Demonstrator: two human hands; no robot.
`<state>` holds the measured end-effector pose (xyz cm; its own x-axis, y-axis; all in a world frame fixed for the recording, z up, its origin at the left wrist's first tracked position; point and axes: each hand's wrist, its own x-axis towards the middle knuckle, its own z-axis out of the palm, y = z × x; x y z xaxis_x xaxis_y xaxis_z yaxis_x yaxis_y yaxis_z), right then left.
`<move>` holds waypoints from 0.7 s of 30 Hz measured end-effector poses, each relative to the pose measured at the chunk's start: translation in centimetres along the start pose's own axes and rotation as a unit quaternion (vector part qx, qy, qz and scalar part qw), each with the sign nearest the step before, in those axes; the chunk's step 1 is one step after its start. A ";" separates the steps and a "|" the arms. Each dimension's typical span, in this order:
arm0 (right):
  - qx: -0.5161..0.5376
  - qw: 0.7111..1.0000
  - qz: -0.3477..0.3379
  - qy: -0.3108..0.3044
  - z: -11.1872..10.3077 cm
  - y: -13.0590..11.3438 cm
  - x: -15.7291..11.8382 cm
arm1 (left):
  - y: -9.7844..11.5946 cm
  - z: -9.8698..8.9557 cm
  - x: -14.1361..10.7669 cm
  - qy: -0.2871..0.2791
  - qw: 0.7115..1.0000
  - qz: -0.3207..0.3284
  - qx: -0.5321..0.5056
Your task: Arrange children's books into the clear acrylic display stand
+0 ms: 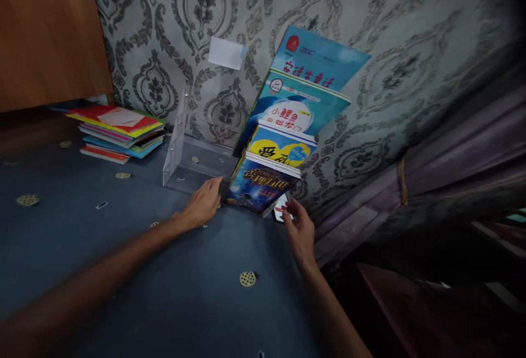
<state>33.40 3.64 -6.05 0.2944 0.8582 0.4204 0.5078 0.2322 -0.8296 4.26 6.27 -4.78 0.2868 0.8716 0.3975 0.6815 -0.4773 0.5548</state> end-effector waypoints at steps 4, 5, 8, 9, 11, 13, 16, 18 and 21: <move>0.015 0.999 0.017 -0.023 0.6 2.4 -2.2 | -0.2 1.0 -0.2 -0.005 0.999 0.028 0.025; 0.016 0.999 0.020 -0.023 0.8 2.9 -2.6 | -0.3 1.2 -0.3 -0.003 0.999 0.038 0.030; 0.016 0.999 0.025 -0.018 1.3 3.7 -3.3 | -0.8 1.9 -0.5 0.015 0.997 0.066 0.046; 0.016 0.999 0.027 -0.017 1.4 3.9 -3.4 | -1.0 2.1 -0.6 0.024 0.996 0.074 0.052; 0.015 0.999 0.037 -0.020 1.5 4.1 -3.4 | -1.5 2.5 -0.8 0.037 0.994 0.088 0.059; 0.016 0.998 0.051 -0.025 1.6 4.3 -3.4 | -1.8 2.8 -0.9 0.042 0.992 0.099 0.059; 0.029 0.997 0.060 -0.026 1.5 4.4 -3.4 | -1.6 2.6 -0.9 0.054 0.993 0.102 0.037; 0.042 0.997 0.057 -0.021 1.5 4.1 -3.3 | -0.9 2.0 -0.7 0.073 0.993 0.093 0.008; 0.066 0.997 0.040 -0.001 1.5 2.4 -2.9 | 0.5 0.7 0.2 0.108 0.990 0.077 -0.040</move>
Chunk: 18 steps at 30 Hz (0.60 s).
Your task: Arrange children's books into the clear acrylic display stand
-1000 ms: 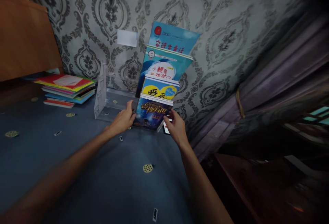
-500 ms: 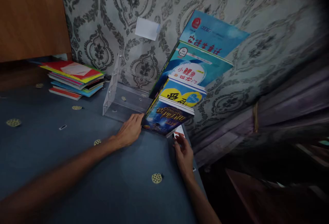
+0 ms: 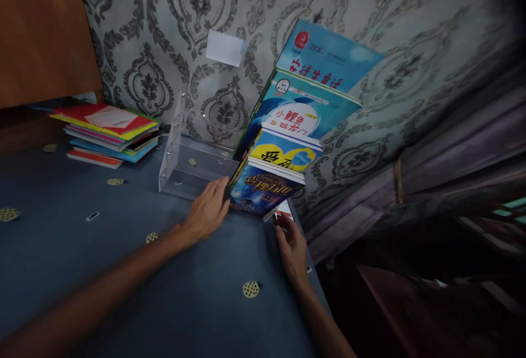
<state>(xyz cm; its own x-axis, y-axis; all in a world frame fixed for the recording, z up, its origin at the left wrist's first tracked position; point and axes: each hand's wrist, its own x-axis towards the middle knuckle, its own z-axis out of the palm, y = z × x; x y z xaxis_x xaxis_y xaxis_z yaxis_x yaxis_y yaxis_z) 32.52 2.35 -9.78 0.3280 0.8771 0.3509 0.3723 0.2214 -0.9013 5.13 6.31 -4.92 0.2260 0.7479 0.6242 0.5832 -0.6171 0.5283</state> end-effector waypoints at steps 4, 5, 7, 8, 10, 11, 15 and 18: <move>0.053 0.996 -0.037 0.065 0.7 -4.2 1.4 | 1.9 -0.7 2.5 0.037 0.997 -0.001 -0.068; 0.072 0.993 -0.048 0.075 0.9 -5.2 2.0 | 2.3 -0.6 3.0 0.044 0.995 0.000 -0.087; 0.104 0.988 -0.067 0.097 1.4 -7.1 3.1 | 3.0 -0.2 3.8 0.057 0.991 -0.005 -0.120; 0.118 0.985 -0.075 0.101 1.7 -7.8 3.6 | 3.3 0.0 4.0 0.062 0.989 -0.008 -0.134; 0.141 0.980 -0.091 0.103 2.2 -9.0 4.4 | 3.8 0.6 4.1 0.066 0.985 -0.012 -0.157; 0.152 0.978 -0.099 0.101 2.4 -9.4 4.8 | 4.0 0.9 4.1 0.065 0.984 -0.013 -0.167; 0.178 0.972 -0.121 0.094 3.1 -10.4 5.4 | 4.5 1.5 3.9 0.057 0.980 -0.025 -0.189; 0.184 0.972 -0.113 0.095 3.3 -10.7 5.6 | 4.5 1.5 3.9 0.052 0.978 -0.031 -0.197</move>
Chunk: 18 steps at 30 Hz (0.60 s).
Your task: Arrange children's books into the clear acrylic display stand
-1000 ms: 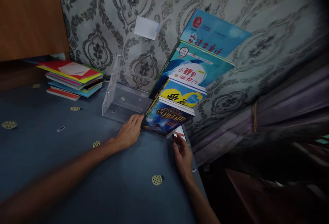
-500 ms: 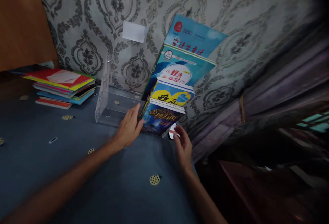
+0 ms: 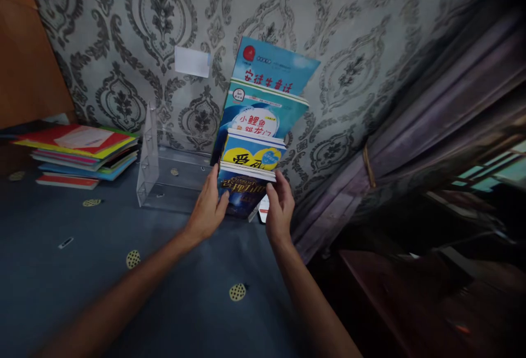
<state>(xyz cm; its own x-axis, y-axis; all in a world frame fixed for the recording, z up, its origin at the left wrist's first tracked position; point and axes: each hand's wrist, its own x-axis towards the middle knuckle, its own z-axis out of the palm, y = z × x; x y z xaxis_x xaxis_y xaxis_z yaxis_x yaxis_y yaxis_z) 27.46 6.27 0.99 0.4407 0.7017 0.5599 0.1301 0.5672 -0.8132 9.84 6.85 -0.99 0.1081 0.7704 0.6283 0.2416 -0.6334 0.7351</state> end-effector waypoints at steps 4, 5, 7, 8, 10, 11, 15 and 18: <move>0.010 1.000 0.008 0.006 0.3 -0.2 -0.1 | -0.1 -0.1 0.1 0.001 1.000 0.008 -0.018; 0.010 1.000 0.006 0.006 0.3 -0.3 -0.1 | -0.2 -0.1 0.2 0.001 1.000 0.009 -0.022; 0.003 1.000 0.002 0.005 0.4 -0.5 -0.1 | -0.2 -0.1 0.3 0.001 1.000 0.008 -0.028; -0.001 1.000 0.000 0.004 0.4 -0.5 -0.1 | -0.3 -0.1 0.4 0.001 1.000 0.008 -0.028; -0.005 1.000 -0.001 0.005 0.4 -0.5 -0.2 | -0.3 -0.1 0.4 0.002 1.000 0.011 -0.028; -0.004 1.000 -0.001 0.006 0.4 -0.5 -0.2 | -0.3 -0.1 0.5 0.004 1.000 0.013 -0.028; -0.008 1.000 -0.003 0.009 0.5 -0.3 -0.3 | -0.2 -0.3 0.5 -0.001 1.000 0.011 -0.021; -0.016 1.000 -0.005 0.010 0.4 -0.3 -0.3 | -0.1 -0.4 0.6 -0.012 1.000 0.000 -0.020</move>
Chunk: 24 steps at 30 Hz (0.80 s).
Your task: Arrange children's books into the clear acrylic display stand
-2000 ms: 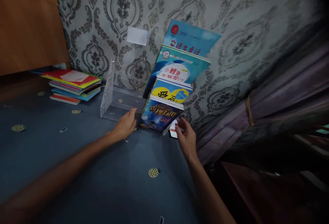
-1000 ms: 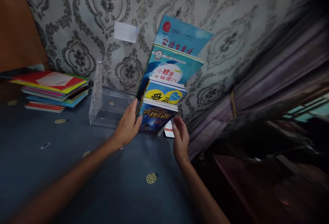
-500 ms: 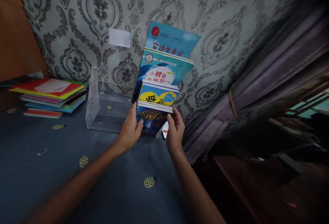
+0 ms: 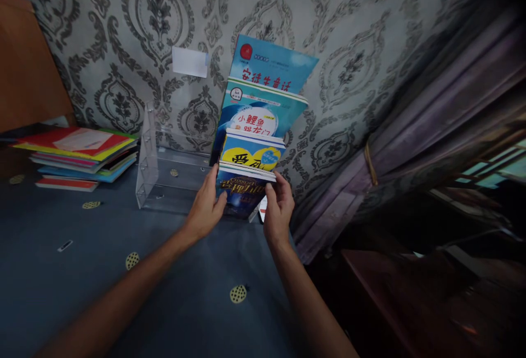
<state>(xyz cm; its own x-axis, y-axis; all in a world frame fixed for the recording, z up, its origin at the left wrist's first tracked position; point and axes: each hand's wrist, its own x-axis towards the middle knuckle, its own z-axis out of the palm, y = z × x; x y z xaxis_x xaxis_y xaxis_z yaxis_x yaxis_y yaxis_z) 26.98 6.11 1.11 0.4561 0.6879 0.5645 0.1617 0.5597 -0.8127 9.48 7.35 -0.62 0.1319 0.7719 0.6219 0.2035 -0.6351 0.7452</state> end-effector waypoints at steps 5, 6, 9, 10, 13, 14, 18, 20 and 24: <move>-0.003 1.000 0.004 0.002 0.0 -0.2 0.5 | -0.1 -0.3 0.1 -0.005 1.000 0.001 0.000; -0.003 1.000 0.006 0.003 0.1 -0.2 0.7 | -0.1 -0.3 0.2 -0.005 1.000 -0.001 0.003; -0.013 1.000 0.014 0.005 0.4 -0.5 1.1 | -0.2 -0.4 0.3 -0.006 1.000 -0.007 0.006; -0.016 1.000 0.017 0.006 0.5 -0.5 1.2 | -0.2 -0.4 0.3 -0.007 1.000 -0.008 0.007; -0.018 0.999 0.027 0.017 0.6 -0.6 1.4 | -0.4 -0.5 0.5 -0.011 1.000 -0.015 0.005; -0.017 0.999 0.031 0.019 0.6 -0.5 1.5 | -0.5 -0.5 0.5 -0.012 1.000 -0.016 0.004; -0.010 0.999 0.041 0.014 0.5 -0.2 1.6 | -0.5 -0.4 0.8 -0.009 1.000 -0.012 0.001; -0.004 0.999 0.042 0.013 0.5 -0.2 1.8 | -0.5 -0.4 0.9 -0.007 1.000 -0.009 0.000; 0.007 0.999 0.035 0.009 0.8 -0.4 2.2 | -0.5 -0.2 1.2 -0.004 1.000 -0.016 -0.002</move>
<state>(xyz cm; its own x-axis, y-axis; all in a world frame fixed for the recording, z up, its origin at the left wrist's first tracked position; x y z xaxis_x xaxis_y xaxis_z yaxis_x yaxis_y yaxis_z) 27.16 7.74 2.78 0.4821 0.7169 0.5037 0.1171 0.5170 -0.8479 9.30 8.62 -0.18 0.1332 0.7922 0.5955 0.2040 -0.6099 0.7657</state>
